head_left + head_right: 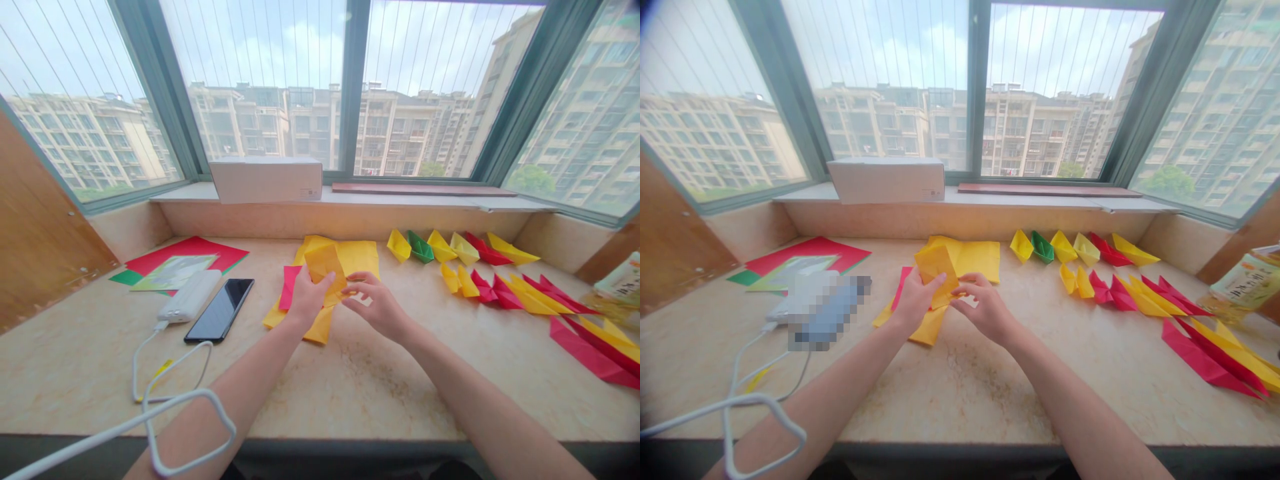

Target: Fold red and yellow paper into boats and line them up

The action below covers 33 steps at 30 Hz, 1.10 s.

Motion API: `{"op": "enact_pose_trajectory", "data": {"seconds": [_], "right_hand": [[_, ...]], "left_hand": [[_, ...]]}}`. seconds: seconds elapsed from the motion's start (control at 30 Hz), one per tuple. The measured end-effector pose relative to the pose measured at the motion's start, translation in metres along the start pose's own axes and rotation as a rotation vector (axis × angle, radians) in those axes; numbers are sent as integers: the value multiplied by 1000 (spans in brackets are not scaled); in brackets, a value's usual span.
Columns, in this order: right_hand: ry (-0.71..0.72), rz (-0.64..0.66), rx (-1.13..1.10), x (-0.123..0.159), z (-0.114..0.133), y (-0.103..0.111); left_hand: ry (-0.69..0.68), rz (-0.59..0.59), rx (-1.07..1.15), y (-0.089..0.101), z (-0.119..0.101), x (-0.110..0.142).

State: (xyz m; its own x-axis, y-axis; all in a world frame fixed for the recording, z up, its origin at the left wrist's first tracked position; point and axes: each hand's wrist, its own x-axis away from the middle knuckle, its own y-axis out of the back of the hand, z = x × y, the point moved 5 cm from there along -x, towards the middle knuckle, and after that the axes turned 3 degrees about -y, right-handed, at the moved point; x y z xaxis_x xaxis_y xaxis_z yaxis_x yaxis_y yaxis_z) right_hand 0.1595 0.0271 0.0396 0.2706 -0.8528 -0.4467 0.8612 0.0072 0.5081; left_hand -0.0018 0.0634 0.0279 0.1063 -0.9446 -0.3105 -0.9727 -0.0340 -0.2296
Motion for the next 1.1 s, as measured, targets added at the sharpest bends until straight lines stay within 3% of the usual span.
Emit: {"op": "enact_pose_trajectory", "data": {"seconds": [0.3, 0.6, 0.67, 0.83, 1.0, 1.1], "right_hand": [[-168, -19, -164, -6, -3, 8], [-296, 15, -367, -9, -11, 10], [-324, -36, -350, -9, -13, 11], [-179, -300, -65, -6, -8, 20], [-98, -362, 60, -4, -8, 22], [-108, -403, 39, -4, -11, 25]], "left_hand": [[-3, -43, 40, -2, -3, -1], [56, -19, 6, -2, -1, 0], [42, 2, -3, -3, -2, 0], [5, 30, -104, -5, -5, 2], [-38, 161, -112, -16, -10, 6], [-41, 155, -73, -19, -11, 7]]}}
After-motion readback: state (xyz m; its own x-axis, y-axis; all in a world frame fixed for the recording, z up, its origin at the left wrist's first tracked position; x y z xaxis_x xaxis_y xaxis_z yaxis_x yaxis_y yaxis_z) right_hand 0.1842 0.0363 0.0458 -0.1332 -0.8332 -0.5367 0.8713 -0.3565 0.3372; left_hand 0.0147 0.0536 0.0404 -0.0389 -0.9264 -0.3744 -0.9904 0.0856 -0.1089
